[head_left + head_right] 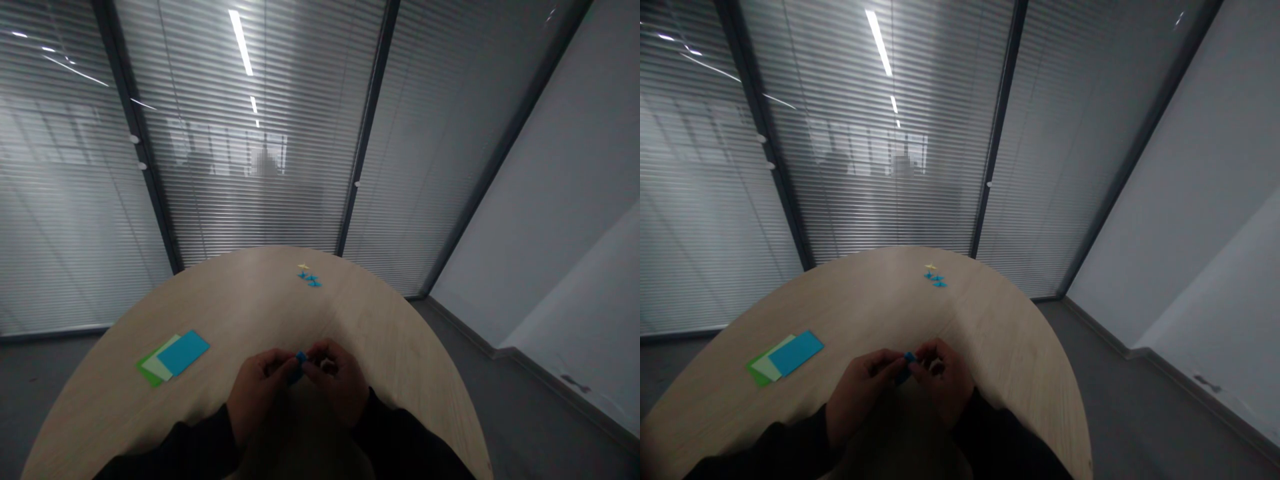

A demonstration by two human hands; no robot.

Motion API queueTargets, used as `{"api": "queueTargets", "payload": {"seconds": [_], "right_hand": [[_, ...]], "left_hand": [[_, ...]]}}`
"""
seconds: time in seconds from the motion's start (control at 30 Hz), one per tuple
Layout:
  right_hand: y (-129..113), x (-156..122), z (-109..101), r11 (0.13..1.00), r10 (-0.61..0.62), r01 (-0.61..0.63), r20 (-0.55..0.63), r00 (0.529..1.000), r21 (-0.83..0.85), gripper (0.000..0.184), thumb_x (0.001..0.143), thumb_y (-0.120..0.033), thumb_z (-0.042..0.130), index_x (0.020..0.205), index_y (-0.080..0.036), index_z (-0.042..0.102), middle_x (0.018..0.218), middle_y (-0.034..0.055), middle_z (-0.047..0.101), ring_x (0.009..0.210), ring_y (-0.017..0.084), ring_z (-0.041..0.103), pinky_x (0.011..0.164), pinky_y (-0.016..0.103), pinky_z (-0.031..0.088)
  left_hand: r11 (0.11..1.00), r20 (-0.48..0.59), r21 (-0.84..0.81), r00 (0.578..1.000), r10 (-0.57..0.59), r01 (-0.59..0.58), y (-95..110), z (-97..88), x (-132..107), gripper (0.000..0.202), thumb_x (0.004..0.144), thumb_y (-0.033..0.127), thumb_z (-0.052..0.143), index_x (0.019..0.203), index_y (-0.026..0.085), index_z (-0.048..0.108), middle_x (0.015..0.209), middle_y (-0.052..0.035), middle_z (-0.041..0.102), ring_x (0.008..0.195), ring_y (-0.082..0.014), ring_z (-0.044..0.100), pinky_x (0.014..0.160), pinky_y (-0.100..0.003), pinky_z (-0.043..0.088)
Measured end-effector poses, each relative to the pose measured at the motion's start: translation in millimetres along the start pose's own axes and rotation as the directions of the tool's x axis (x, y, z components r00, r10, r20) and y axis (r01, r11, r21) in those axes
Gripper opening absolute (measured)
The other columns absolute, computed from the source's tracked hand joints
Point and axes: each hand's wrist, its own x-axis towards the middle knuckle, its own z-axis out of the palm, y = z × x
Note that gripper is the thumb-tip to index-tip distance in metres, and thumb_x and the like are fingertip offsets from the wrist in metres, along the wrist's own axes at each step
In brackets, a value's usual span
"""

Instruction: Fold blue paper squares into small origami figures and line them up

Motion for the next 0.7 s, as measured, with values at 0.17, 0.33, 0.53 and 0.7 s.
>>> {"api": "queueTargets", "payload": {"seconds": [0.17,0.33,0.53,0.7], "right_hand": [[3.5,-1.0,1.1,0.999,0.007,-0.006,-0.001,1.0,0.038,0.011,0.077,-0.023,0.066,0.086,-0.018,0.063,0.077,0.0019,0.065,0.07,0.015,0.061,0.061,0.026,0.046],[5.2,-2.3,0.8,1.0,-0.003,0.004,0.046,0.999,-0.018,0.015,0.083,-0.024,0.06,0.094,-0.019,0.068,0.081,0.003,0.068,0.07,0.015,0.062,0.062,0.026,0.047],[2.0,-2.3,-0.2,0.994,0.056,-0.052,0.042,0.998,-0.098,0.011,0.083,-0.027,0.06,0.084,-0.018,0.067,0.077,0.0031,0.069,0.068,0.015,0.062,0.064,0.026,0.047],[2.9,-1.1,-0.9,0.997,-0.006,0.009,0.043,0.999,-0.079,0.013,0.084,-0.028,0.057,0.082,-0.018,0.065,0.076,0.0028,0.066,0.067,0.015,0.059,0.062,0.026,0.046]], "left_hand": [[0.999,0.02,0.034,0.999,0.028,-0.029,-6.4,-0.1,-0.5,0.029,0.083,0.042,0.062,0.089,0.017,0.076,0.085,-0.0087,0.078,0.08,-0.0252,0.069,0.07,-0.032,0.05],[0.986,0.046,0.149,0.996,0.072,-0.078,-6.3,0.3,-1.2,0.031,0.085,0.043,0.059,0.087,0.017,0.075,0.085,-0.008,0.077,0.081,-0.0249,0.069,0.072,-0.032,0.05],[0.972,0.088,0.227,0.995,0.04,-0.059,-3.6,0.3,0.1,0.033,0.087,0.044,0.055,0.089,0.016,0.073,0.083,-0.0072,0.076,0.078,-0.0231,0.068,0.069,-0.031,0.049],[0.973,0.099,0.218,0.993,0.061,-0.082,-8.2,-1.3,1.5,0.035,0.087,0.047,0.055,0.086,0.016,0.071,0.08,-0.0073,0.074,0.074,-0.0215,0.066,0.066,-0.029,0.047]]}}
